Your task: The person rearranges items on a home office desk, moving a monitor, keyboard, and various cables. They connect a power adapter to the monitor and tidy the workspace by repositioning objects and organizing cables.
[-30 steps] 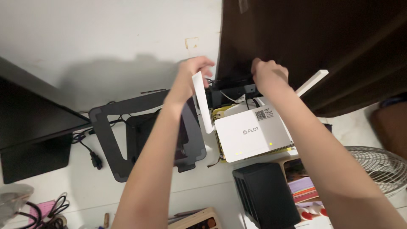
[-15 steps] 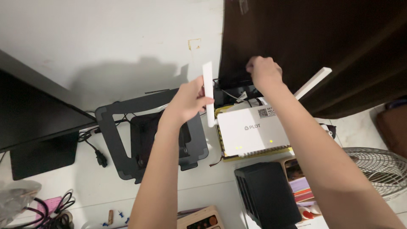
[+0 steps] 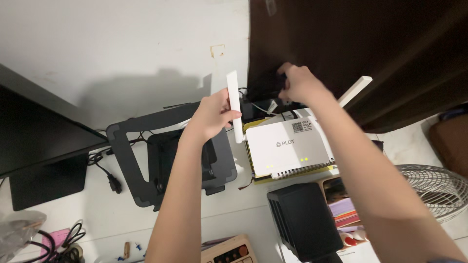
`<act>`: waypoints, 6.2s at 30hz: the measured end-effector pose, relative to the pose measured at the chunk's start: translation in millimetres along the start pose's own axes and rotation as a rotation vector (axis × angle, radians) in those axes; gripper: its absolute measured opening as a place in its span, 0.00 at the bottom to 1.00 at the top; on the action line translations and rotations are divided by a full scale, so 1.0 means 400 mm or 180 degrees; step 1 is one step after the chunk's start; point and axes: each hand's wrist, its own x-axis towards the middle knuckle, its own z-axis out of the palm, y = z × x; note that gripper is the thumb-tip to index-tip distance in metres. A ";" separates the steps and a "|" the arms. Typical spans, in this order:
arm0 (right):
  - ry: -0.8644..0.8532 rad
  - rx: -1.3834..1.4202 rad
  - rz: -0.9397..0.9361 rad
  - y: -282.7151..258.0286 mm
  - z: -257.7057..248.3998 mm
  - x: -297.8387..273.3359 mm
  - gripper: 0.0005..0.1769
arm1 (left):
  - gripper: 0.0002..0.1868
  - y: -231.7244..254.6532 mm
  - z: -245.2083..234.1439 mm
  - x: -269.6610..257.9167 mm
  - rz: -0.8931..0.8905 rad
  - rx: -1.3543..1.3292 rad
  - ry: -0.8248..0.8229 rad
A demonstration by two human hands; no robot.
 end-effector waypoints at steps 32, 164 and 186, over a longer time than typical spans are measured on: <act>-0.0612 -0.0087 0.0582 0.231 0.065 -0.330 0.42 | 0.73 0.072 0.360 -0.257 -0.0355 0.0203 0.0708; -0.0171 -0.1337 -0.0090 0.012 0.079 0.138 0.24 | 0.64 -0.403 -0.041 -0.627 -0.0909 0.1085 0.2406; -0.1429 0.0408 -0.0391 0.092 0.023 0.115 0.13 | 0.62 -0.350 -0.033 -0.659 -0.1155 0.1413 0.2280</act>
